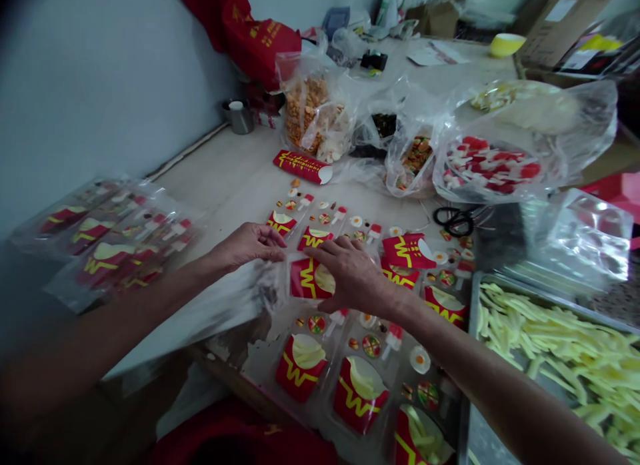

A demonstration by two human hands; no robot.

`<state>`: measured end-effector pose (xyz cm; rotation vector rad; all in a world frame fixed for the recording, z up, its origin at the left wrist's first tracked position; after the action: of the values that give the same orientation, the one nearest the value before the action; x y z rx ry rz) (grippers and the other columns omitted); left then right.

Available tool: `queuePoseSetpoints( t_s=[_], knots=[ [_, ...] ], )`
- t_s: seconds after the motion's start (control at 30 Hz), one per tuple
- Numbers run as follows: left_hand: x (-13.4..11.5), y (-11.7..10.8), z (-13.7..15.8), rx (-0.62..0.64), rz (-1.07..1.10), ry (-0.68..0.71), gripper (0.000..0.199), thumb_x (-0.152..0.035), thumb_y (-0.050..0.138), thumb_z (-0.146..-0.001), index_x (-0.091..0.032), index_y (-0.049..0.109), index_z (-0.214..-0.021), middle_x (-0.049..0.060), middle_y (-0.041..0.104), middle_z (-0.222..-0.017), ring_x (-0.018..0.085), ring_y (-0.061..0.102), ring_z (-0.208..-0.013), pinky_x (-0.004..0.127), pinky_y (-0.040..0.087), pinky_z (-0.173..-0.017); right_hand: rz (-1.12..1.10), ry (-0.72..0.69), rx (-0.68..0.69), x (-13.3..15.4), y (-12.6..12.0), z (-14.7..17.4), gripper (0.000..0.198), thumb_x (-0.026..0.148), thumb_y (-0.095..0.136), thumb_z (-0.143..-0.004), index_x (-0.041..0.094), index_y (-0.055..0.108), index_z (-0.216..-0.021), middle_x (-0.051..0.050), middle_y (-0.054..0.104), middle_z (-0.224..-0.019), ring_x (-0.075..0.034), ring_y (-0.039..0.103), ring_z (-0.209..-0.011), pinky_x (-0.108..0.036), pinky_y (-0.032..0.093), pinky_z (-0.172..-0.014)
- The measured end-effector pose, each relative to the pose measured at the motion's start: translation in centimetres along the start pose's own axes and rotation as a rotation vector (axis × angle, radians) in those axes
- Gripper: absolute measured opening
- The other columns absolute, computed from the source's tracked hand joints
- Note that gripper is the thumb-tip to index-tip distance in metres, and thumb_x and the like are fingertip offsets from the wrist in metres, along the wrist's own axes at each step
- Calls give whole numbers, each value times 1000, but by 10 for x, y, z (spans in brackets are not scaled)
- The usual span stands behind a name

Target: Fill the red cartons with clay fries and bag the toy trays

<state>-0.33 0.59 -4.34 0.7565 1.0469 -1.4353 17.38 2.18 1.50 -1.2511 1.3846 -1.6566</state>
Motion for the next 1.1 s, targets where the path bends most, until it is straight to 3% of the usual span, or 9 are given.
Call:
queuePoseSetpoints(
  t_s=[0.17, 0.37, 0.43, 0.57, 0.63, 0.77, 0.83, 0.97, 1.1],
  knots=[
    [0, 12, 2, 163, -124, -55, 29, -33, 85, -66, -18, 78, -90, 2, 73, -75, 12, 62, -67, 24, 46, -65, 64, -32, 14, 1, -2, -2, 93, 47, 87, -63, 23, 52, -144, -11, 62, -130, -33, 52, -113, -47, 39, -98],
    [-44, 42, 2, 417, -387, 167, 21, -34, 76, -77, -20, 80, -91, 3, 77, -91, 18, 67, -81, 27, 48, -75, 175, -18, -12, 21, -4, -5, 105, 47, 85, -67, 16, 36, -155, -14, 64, -126, -34, 52, -112, -47, 38, -95],
    [-64, 47, 1, 332, -579, 262, 16, -27, 73, -79, -21, 79, -92, 3, 77, -90, 20, 68, -85, 28, 48, -78, 156, 45, -35, 22, -9, -5, 109, 49, 83, -68, 17, 31, -157, -14, 65, -123, -34, 52, -111, -47, 39, -94],
    [-114, 35, 18, -228, -858, 600, 29, -20, 67, -85, -19, 74, -113, 10, 72, -118, 27, 62, -114, 39, 45, -102, 157, 320, -126, -4, -24, -9, 93, 59, 76, -71, 20, 45, -149, -16, 62, -127, -38, 51, -116, -49, 41, -92],
    [-112, 40, 26, -354, -907, 704, 34, -21, 66, -85, -16, 70, -118, 13, 68, -126, 28, 58, -122, 42, 41, -110, 159, 436, -136, -22, -24, -16, 88, 63, 72, -74, 20, 47, -146, -18, 62, -129, -39, 52, -117, -49, 43, -90],
    [-78, 50, 0, -340, -1010, 650, 38, -25, 67, -82, -14, 69, -118, 16, 68, -123, 29, 58, -122, 42, 42, -111, 139, 562, -120, -48, -12, -38, 84, 63, 67, -80, 15, 45, -146, -22, 62, -128, -39, 54, -117, -48, 44, -88],
    [-70, 47, -15, -340, -1051, 618, 35, -27, 66, -82, -13, 71, -114, 16, 68, -121, 30, 58, -121, 42, 43, -109, 133, 591, -96, -54, -4, -40, 95, 66, 70, -78, 12, 39, -149, -25, 61, -130, -40, 54, -119, -49, 44, -89],
    [-74, 56, -21, -243, -1145, 680, 31, -27, 66, -81, -16, 73, -109, 13, 70, -111, 28, 61, -113, 39, 46, -106, 211, 602, -49, -60, 1, -9, 118, 66, 84, -61, 11, 33, -152, -27, 53, -139, -42, 50, -125, -53, 41, -96],
    [-77, 65, -24, -179, -1240, 635, 24, -17, 64, -78, -13, 75, -99, 16, 72, -99, 29, 65, -102, 39, 50, -96, 145, 672, 11, -70, 12, 28, 98, 56, 80, -68, 11, 43, -146, -24, 56, -138, -41, 51, -126, -48, 45, -94]
  ],
)
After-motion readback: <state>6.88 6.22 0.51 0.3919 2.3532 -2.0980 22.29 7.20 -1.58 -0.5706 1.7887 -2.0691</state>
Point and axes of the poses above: each hand's wrist, its own z-axis away from the middle knuckle, its own y-axis out of the palm, x = y × z, the point moved 10 cm from there along -z, towards the middle knuckle
